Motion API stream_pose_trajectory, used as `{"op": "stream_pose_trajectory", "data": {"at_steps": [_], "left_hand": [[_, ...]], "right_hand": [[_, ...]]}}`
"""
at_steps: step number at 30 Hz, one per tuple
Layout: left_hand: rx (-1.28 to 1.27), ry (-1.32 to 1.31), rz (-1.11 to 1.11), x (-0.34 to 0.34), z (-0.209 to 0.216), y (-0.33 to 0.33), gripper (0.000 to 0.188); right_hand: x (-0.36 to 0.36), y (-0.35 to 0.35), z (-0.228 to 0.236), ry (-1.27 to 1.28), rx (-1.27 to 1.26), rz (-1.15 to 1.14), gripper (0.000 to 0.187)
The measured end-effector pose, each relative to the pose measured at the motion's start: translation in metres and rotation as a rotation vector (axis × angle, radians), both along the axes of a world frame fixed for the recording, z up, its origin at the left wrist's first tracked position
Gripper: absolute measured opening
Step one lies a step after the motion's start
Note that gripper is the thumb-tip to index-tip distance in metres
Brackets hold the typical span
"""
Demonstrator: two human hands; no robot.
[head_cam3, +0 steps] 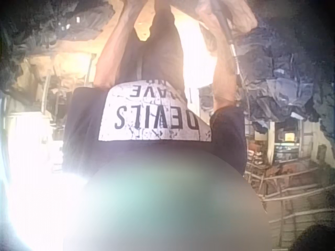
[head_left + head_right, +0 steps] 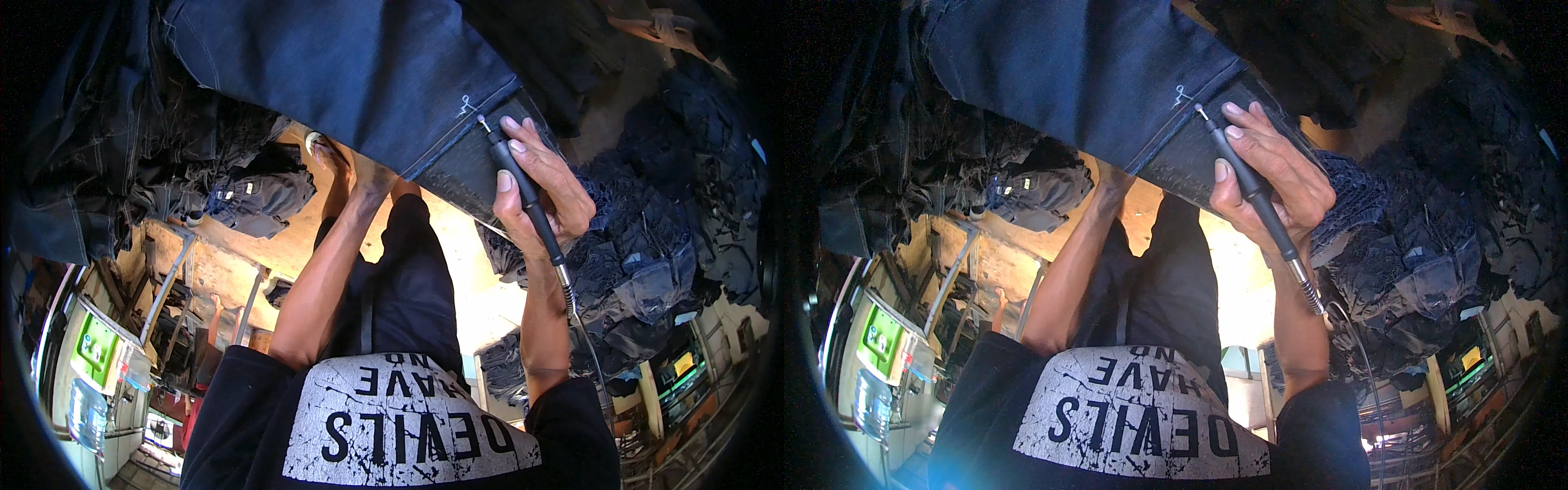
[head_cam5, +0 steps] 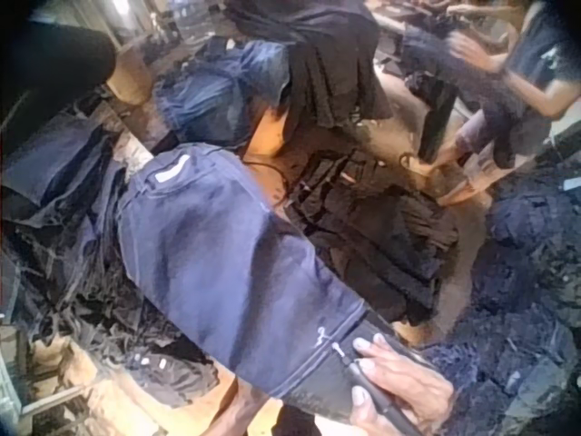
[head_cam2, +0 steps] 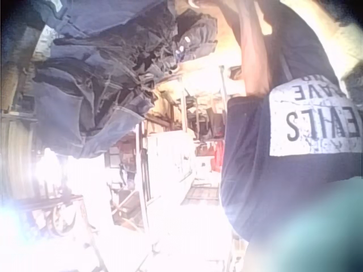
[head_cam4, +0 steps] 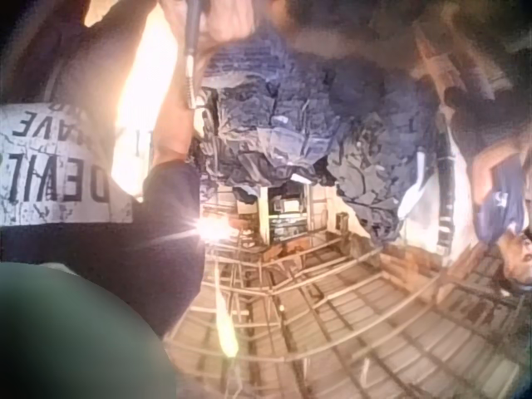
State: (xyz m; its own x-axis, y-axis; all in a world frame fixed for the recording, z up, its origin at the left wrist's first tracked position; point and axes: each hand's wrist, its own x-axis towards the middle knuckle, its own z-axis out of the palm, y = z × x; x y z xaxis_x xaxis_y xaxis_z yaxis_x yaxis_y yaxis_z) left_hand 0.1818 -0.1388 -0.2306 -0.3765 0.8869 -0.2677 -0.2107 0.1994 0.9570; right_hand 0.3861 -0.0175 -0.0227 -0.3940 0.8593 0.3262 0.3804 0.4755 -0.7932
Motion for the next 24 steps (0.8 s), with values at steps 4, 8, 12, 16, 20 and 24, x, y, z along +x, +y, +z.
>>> {"op": "stream_pose_trajectory", "data": {"at_steps": [4, 8, 12, 16, 20, 24], "left_hand": [[-0.003, 0.007, -0.012, 0.003, 0.001, 0.0, 0.063], [-0.012, 0.017, -0.02, 0.005, 0.002, 0.003, 0.061], [-0.02, 0.031, -0.032, 0.005, 0.006, 0.007, 0.058], [-0.032, 0.044, -0.046, 0.004, 0.014, 0.011, 0.056], [-0.09, 0.099, -0.111, 0.003, 0.031, 0.026, 0.054], [-0.391, 0.197, -0.326, -0.017, 0.083, 0.032, 0.052]], "right_hand": [[0.001, -0.001, -0.003, 0.014, 0.003, -0.026, 0.037], [0.001, -0.001, -0.003, 0.023, 0.005, -0.048, 0.038], [0.0, -0.001, -0.001, 0.018, 0.011, -0.025, 0.032], [-0.001, 0.0, -0.002, 0.018, 0.005, -0.056, 0.034], [-0.001, 0.001, 0.005, 0.021, 0.013, -0.039, 0.034], [-0.005, 0.004, 0.024, 0.258, -0.143, -0.229, 0.026]]}}
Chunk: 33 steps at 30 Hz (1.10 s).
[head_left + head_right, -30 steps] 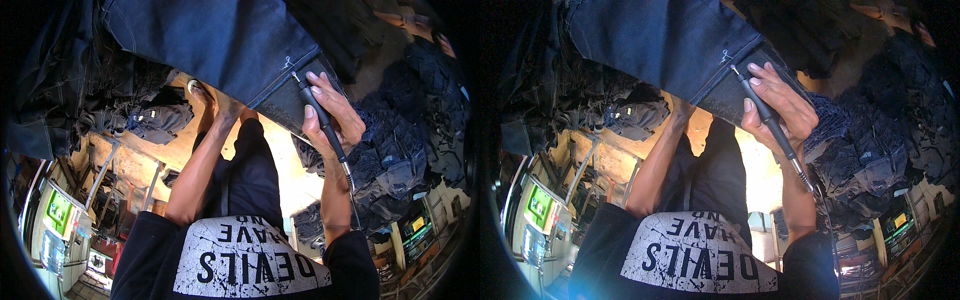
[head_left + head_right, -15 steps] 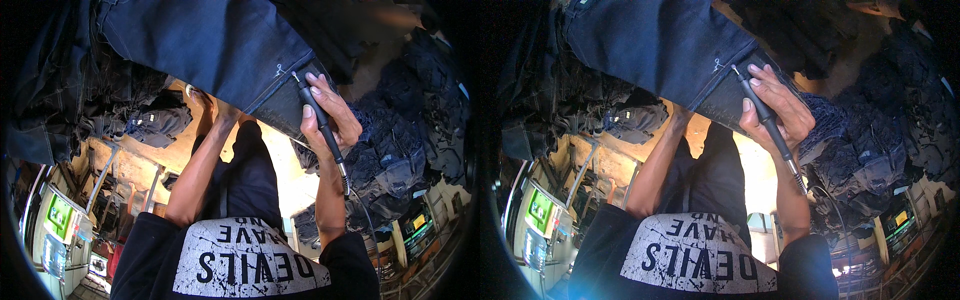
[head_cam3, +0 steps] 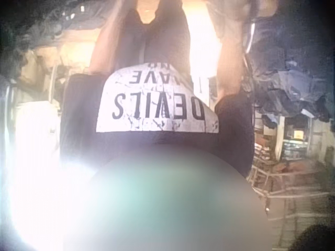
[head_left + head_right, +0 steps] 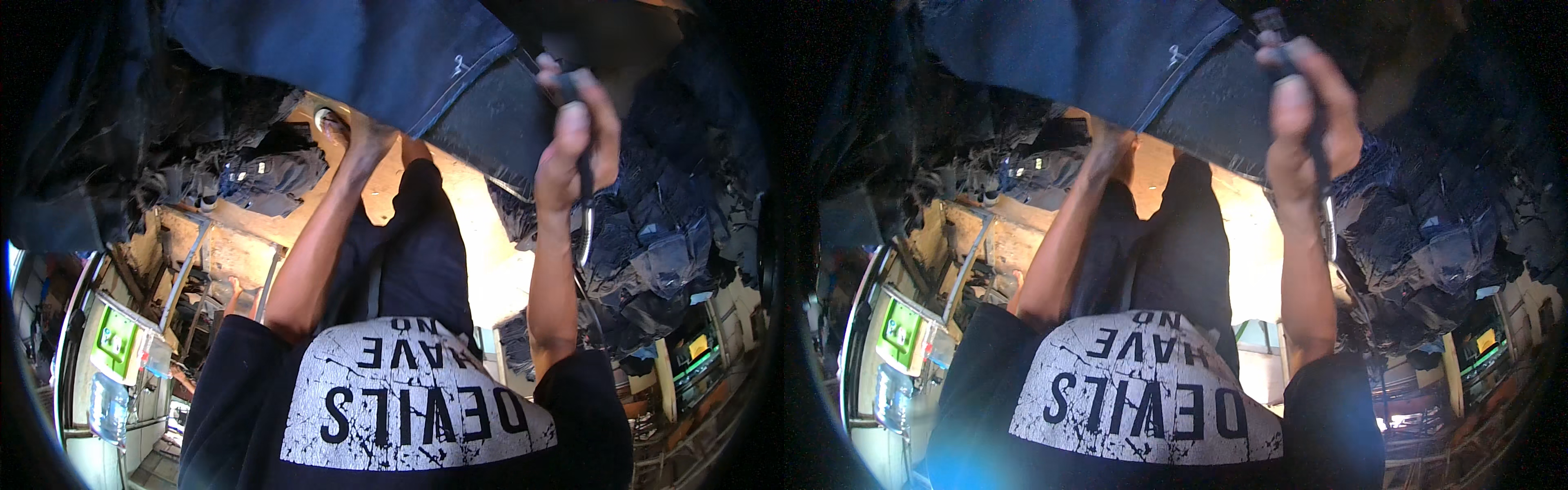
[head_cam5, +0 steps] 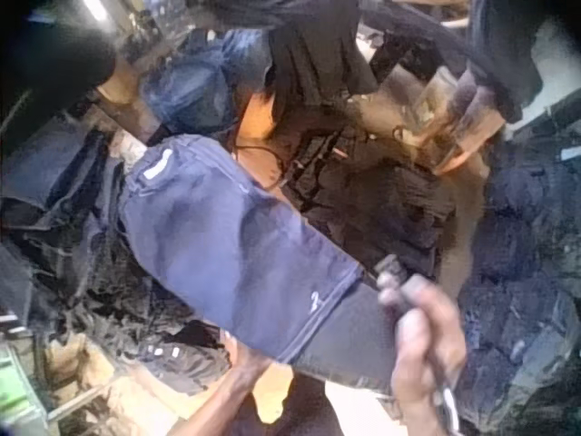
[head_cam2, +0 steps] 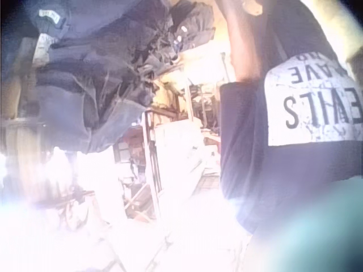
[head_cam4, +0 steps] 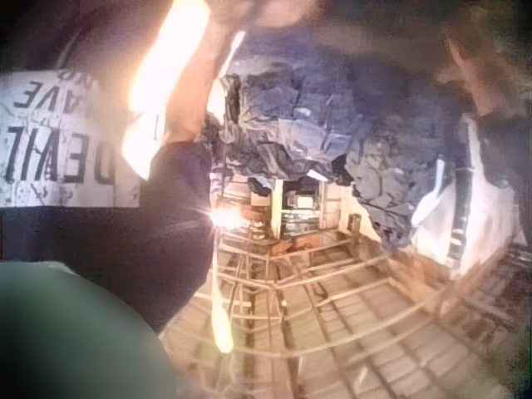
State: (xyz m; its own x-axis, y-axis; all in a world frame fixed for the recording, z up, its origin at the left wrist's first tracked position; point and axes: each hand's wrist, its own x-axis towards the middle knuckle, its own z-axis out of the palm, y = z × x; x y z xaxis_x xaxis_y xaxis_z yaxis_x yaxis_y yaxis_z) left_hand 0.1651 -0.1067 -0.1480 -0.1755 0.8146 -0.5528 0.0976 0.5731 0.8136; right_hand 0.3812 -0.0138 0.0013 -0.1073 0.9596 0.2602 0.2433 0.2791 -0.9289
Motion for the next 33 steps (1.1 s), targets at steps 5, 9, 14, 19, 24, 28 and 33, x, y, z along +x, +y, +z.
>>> {"op": "stream_pose_trajectory", "data": {"at_steps": [5, 9, 14, 19, 24, 28, 33], "left_hand": [[0.105, 0.168, -0.034, -0.091, 0.127, -0.048, 0.056], [0.323, 0.428, 0.076, -0.185, 0.191, -0.037, 0.047], [0.699, 0.773, -0.147, -0.242, 0.192, 0.053, 0.055], [0.725, 0.837, -0.355, -0.174, 0.162, 0.072, 0.066], [0.817, 0.8, -0.407, -0.102, 0.157, 0.039, 0.068], [0.778, 0.834, -0.487, -0.079, 0.171, 0.026, 0.058], [0.542, 0.658, -0.587, 0.04, 0.189, 0.045, 0.041]], "right_hand": [[-0.032, 0.042, 0.006, -0.225, 0.034, -0.096, 0.025], [-0.089, 0.069, -0.001, -0.215, -0.026, 0.057, 0.043], [-0.032, 0.003, 0.02, -0.152, -0.216, -0.338, 0.043], [0.064, -0.049, 0.022, -0.213, -0.461, -0.603, 0.046], [0.022, -0.038, -0.006, -0.113, -0.186, -0.53, 0.041], [0.035, -0.056, -0.005, -0.081, -0.142, -0.66, 0.031], [0.13, -0.039, 0.001, -0.251, -0.166, -0.744, 0.017]]}}
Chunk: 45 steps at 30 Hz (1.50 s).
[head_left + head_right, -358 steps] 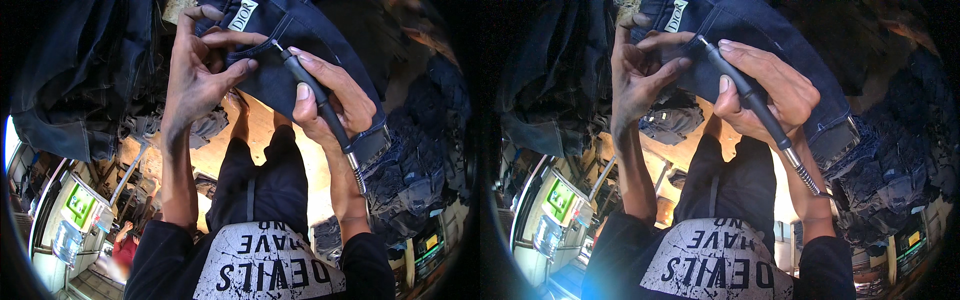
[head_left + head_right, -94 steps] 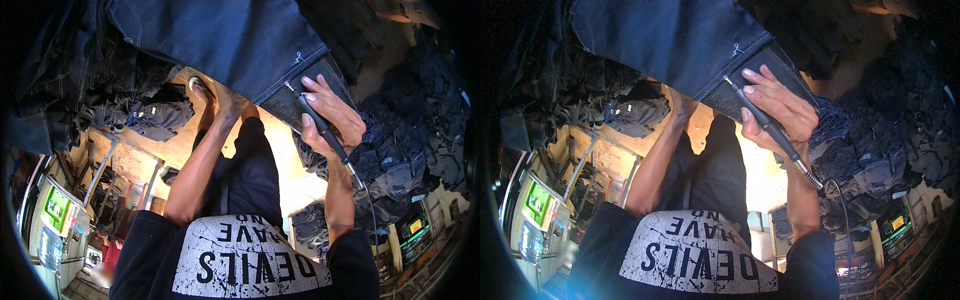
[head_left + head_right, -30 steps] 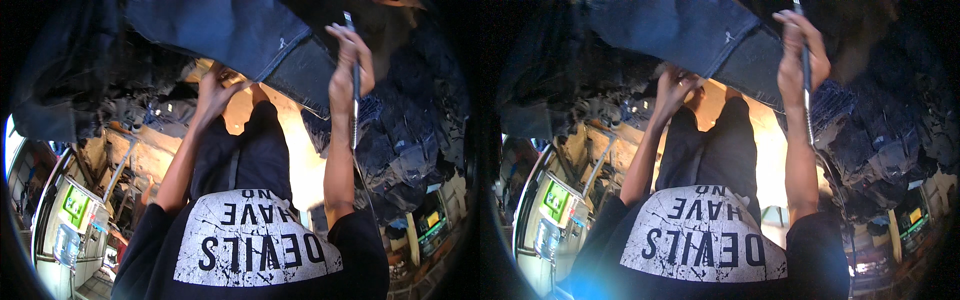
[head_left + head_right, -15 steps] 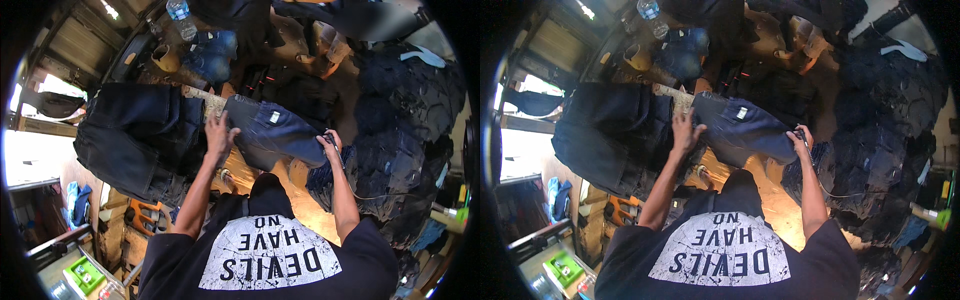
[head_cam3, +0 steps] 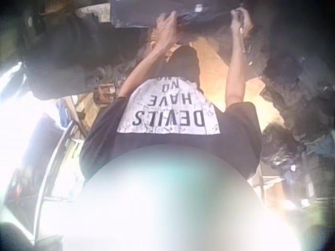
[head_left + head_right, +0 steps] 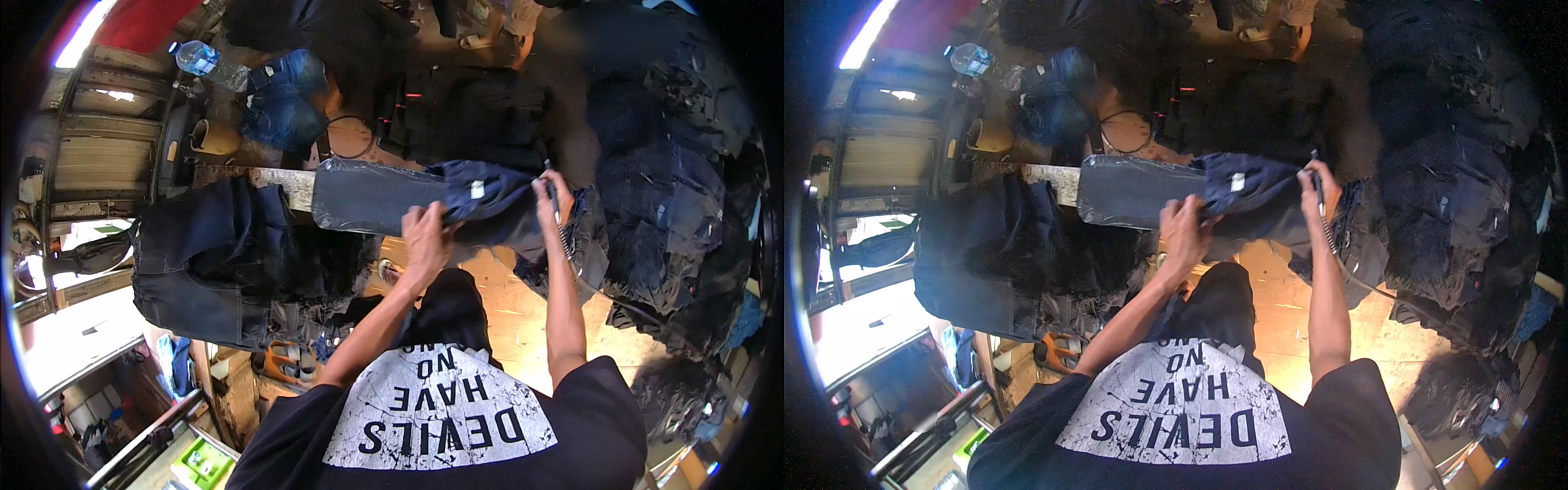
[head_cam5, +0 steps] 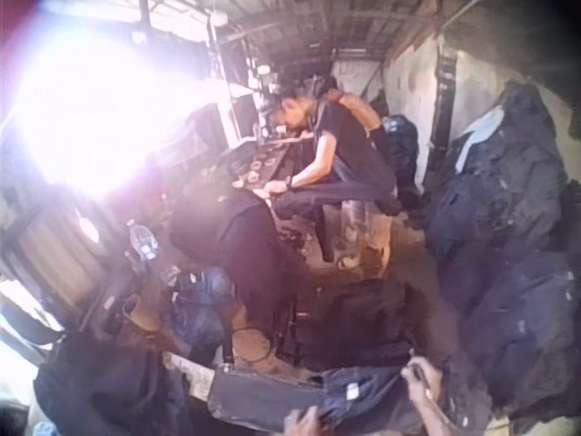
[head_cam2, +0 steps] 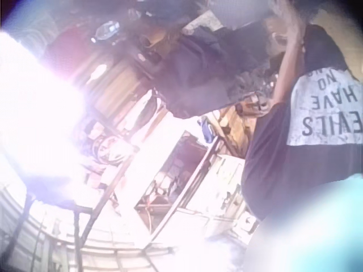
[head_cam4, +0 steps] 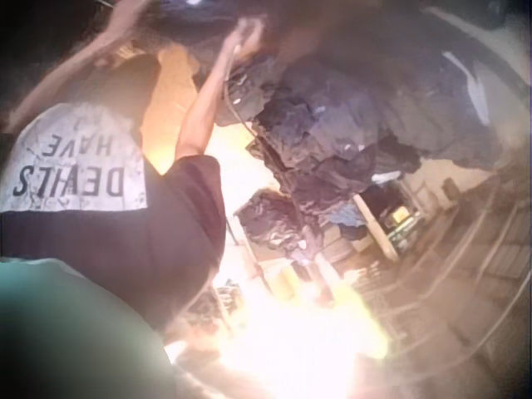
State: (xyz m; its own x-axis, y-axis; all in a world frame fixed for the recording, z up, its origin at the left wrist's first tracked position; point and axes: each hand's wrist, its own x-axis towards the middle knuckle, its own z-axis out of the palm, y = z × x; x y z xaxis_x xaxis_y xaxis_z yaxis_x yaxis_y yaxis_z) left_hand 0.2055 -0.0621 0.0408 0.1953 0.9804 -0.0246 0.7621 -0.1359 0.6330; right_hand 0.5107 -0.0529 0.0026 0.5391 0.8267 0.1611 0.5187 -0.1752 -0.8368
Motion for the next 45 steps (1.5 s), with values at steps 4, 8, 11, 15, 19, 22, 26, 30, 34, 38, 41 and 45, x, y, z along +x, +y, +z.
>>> {"op": "stream_pose_trajectory", "data": {"at_steps": [4, 8, 11, 15, 19, 22, 26, 30, 34, 38, 41, 45], "left_hand": [[-0.001, -0.156, 0.187, 0.067, 0.008, 0.05, 0.049], [-0.014, -0.05, 0.526, -0.028, 0.005, 0.082, 0.055], [0.218, 0.037, 0.333, -0.081, -0.01, 0.097, 0.062], [0.107, -0.024, 0.466, -0.065, -0.019, 0.08, 0.068], [0.284, -0.021, 0.454, -0.052, -0.027, 0.04, 0.058], [0.336, -0.104, 0.272, -0.113, -0.041, 0.057, 0.04], [0.274, -0.103, 0.268, -0.227, -0.04, 0.127, 0.048], [0.579, 0.141, 0.393, -0.251, -0.006, 0.128, 0.039], [0.213, 0.12, 0.392, -0.208, -0.004, 0.043, 0.052], [0.054, 0.071, 0.532, -0.187, -0.017, 0.022, 0.067], [-0.117, 0.023, 0.552, -0.195, -0.013, 0.032, 0.067], [-0.087, -0.205, 0.552, -0.212, 0.0, 0.035, 0.053]], "right_hand": [[0.031, 0.129, 0.016, -0.205, 0.265, 0.137, 0.022], [-0.036, 0.163, 0.053, -0.19, 0.273, 0.63, 0.033], [-0.116, 0.104, 0.055, 0.013, 0.191, 1.026, 0.028], [-0.14, 0.049, 0.029, -0.134, 0.195, 1.095, 0.022], [-0.105, 0.021, 0.016, -0.082, 0.076, 0.87, 0.028], [-0.143, 0.006, 0.009, -0.068, 0.079, 0.968, 0.028], [-0.27, 0.02, -0.009, -0.002, 0.143, 0.886, 0.024], [-0.328, 0.049, -0.008, 0.007, 0.194, 0.799, 0.026], [-0.305, 0.045, 0.002, 0.129, 0.138, 0.699, 0.018], [-0.282, 0.031, 0.003, 0.502, 0.077, 0.607, 0.026], [-0.278, 0.03, 0.01, 0.473, 0.008, 0.64, 0.027], [-0.289, 0.05, 0.028, 0.214, 0.009, 0.758, 0.032]]}}
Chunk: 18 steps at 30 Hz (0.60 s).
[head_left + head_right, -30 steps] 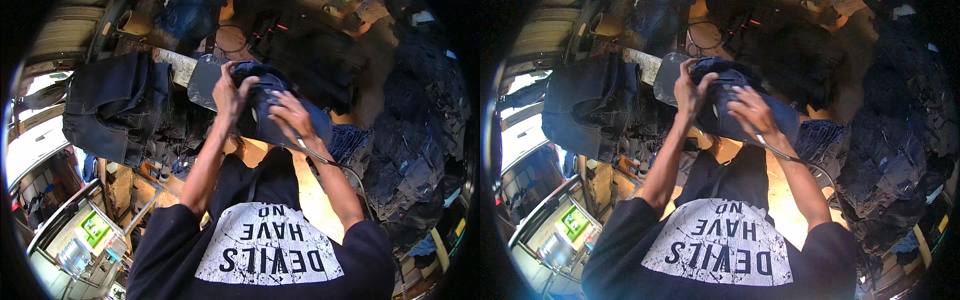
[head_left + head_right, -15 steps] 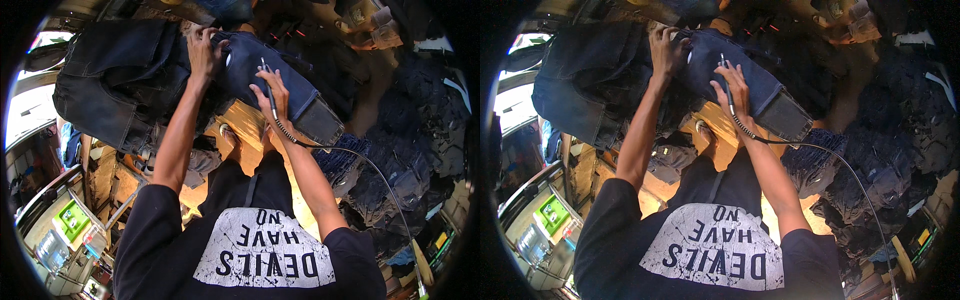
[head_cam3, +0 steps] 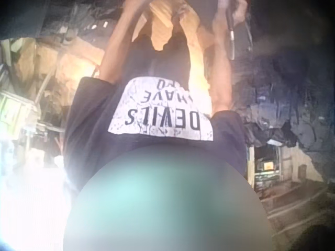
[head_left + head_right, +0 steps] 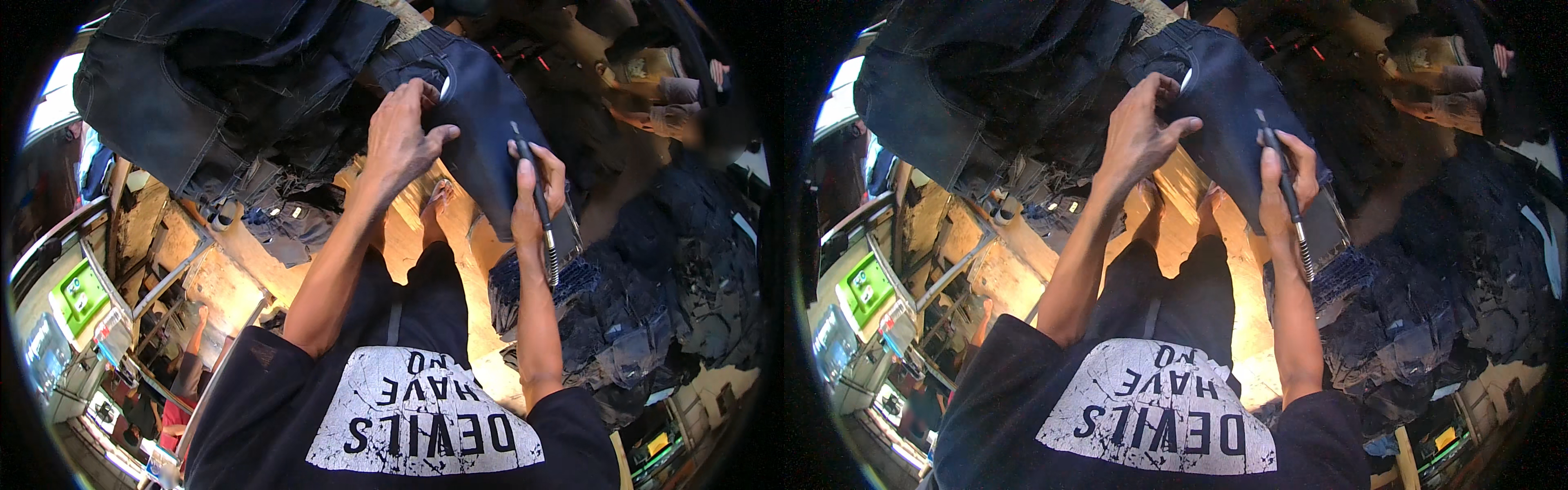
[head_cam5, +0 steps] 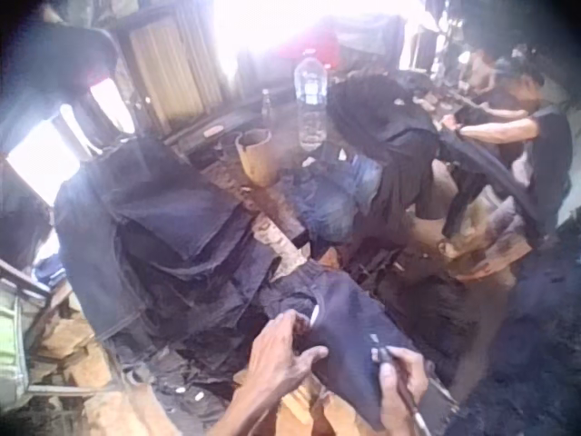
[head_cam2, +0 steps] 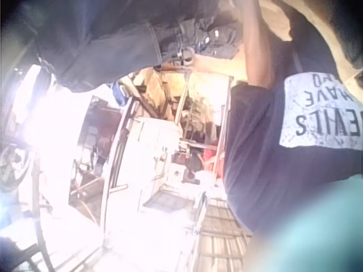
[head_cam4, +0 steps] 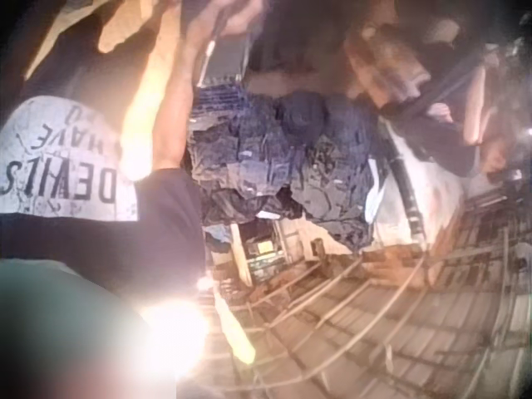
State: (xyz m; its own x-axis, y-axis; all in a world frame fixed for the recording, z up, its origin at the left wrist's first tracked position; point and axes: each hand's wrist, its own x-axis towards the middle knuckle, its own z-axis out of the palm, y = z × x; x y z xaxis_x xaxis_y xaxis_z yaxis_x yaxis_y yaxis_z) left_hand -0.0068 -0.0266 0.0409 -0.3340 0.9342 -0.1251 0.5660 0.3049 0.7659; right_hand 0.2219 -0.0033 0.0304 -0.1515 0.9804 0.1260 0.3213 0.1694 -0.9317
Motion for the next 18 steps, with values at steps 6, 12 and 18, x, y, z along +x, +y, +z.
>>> {"op": "stream_pose_trajectory", "data": {"at_steps": [6, 12, 18], "left_hand": [[0.103, -0.092, -0.079, -0.005, -0.018, -0.004, 0.073], [0.218, 0.038, -0.138, 0.0, -0.032, -0.01, 0.086], [0.086, -0.227, -0.067, -0.008, -0.033, -0.012, 0.088]], "right_hand": [[-0.041, 0.037, -0.012, 0.033, 0.367, 0.365, 0.023], [-0.033, 0.045, -0.032, 0.083, 0.374, 0.411, 0.023], [-0.035, 0.047, -0.038, 0.044, 0.477, 0.522, 0.022]]}}
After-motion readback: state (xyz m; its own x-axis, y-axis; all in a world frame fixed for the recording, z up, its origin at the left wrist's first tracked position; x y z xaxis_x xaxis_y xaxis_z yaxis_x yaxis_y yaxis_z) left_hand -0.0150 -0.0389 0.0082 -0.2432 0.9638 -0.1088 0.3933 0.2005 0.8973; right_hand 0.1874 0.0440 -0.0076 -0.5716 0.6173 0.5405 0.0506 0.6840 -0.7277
